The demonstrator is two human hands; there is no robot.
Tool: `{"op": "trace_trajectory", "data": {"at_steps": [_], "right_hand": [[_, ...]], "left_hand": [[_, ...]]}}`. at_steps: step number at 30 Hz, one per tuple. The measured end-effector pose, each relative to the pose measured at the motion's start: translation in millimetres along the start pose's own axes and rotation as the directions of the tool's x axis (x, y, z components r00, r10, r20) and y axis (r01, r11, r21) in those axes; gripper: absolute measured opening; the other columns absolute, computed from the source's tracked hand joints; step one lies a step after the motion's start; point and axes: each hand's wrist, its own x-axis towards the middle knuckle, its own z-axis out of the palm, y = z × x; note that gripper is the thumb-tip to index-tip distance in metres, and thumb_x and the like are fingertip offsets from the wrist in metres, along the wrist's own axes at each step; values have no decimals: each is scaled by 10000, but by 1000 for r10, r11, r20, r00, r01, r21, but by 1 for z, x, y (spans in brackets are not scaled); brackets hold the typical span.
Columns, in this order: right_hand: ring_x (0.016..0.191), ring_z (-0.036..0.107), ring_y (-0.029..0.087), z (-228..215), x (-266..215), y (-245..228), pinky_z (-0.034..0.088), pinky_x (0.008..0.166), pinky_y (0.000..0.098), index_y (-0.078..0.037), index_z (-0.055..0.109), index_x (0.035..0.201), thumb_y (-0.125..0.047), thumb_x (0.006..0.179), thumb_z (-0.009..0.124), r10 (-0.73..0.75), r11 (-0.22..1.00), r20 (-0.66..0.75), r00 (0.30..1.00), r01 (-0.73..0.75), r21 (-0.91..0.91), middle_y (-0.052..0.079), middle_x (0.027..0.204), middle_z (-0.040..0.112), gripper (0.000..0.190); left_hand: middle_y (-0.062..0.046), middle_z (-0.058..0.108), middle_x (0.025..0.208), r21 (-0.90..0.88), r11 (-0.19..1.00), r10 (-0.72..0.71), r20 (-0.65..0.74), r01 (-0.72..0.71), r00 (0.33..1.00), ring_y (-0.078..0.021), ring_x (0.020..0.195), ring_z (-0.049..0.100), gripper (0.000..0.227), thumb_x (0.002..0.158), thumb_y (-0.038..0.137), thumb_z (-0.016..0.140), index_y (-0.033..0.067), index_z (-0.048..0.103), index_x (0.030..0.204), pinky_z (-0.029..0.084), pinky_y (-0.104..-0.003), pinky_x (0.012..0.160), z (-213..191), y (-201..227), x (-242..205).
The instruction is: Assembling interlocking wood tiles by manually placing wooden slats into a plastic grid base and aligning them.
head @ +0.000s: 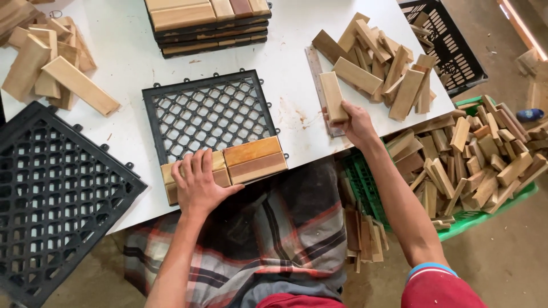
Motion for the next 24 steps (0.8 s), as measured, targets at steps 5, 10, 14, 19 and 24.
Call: {"op": "trace_trajectory", "data": {"at_steps": [5, 10, 14, 19, 24], "right_hand": [[885, 749, 443, 5, -18, 15, 663, 654, 510, 36, 631, 1178, -218, 1054, 557, 56, 997, 172, 983, -47, -57, 355, 1071, 703, 292], [865, 756, 416, 27, -21, 26, 662, 673, 465, 5, 629, 1230, -240, 1078, 517, 109, 977, 259, 960, -56, -204, 314, 1006, 720, 310], [805, 756, 301, 50, -8, 51, 645, 695, 428, -84, 727, 1180, -317, 1092, 580, 64, 854, 311, 948, 109, -508, 158, 943, 735, 288], [790, 684, 175, 103, 17, 73, 587, 712, 359, -173, 783, 1155, -387, 1106, 561, 31, 637, 509, 860, 375, -674, 50, 914, 732, 312], [1075, 560, 224, 149, 16, 83, 459, 931, 383, -285, 768, 1156, -406, 1005, 651, -90, -263, 796, 599, 756, -599, -21, 1150, 588, 227]], "left_hand": [[-76, 522, 1353, -19, 1000, -1, 7, 2, 1000, -293, 1312, 433, 1201, 504, 875, 719, 106, 524, 1406, 268, -550, 1135, 1, -1, 0], [-88, 524, 1340, -29, 1000, 11, -23, -12, 1000, -306, 1297, 442, 1200, 512, 882, 719, 92, 531, 1394, 265, -552, 1128, 3, -2, 2], [-90, 531, 1328, -32, 999, 24, -75, -26, 997, -311, 1283, 457, 1216, 484, 893, 730, 93, 536, 1378, 284, -558, 1121, 7, -4, -1], [-104, 539, 1327, -54, 998, 24, -127, -31, 992, -324, 1285, 460, 1224, 506, 946, 682, 80, 548, 1361, 277, -570, 1123, 13, -5, 0], [-114, 544, 1312, -44, 998, 39, -115, -44, 993, -325, 1271, 477, 1253, 493, 953, 672, 64, 539, 1367, 280, -567, 1123, 13, -6, 0]]}}
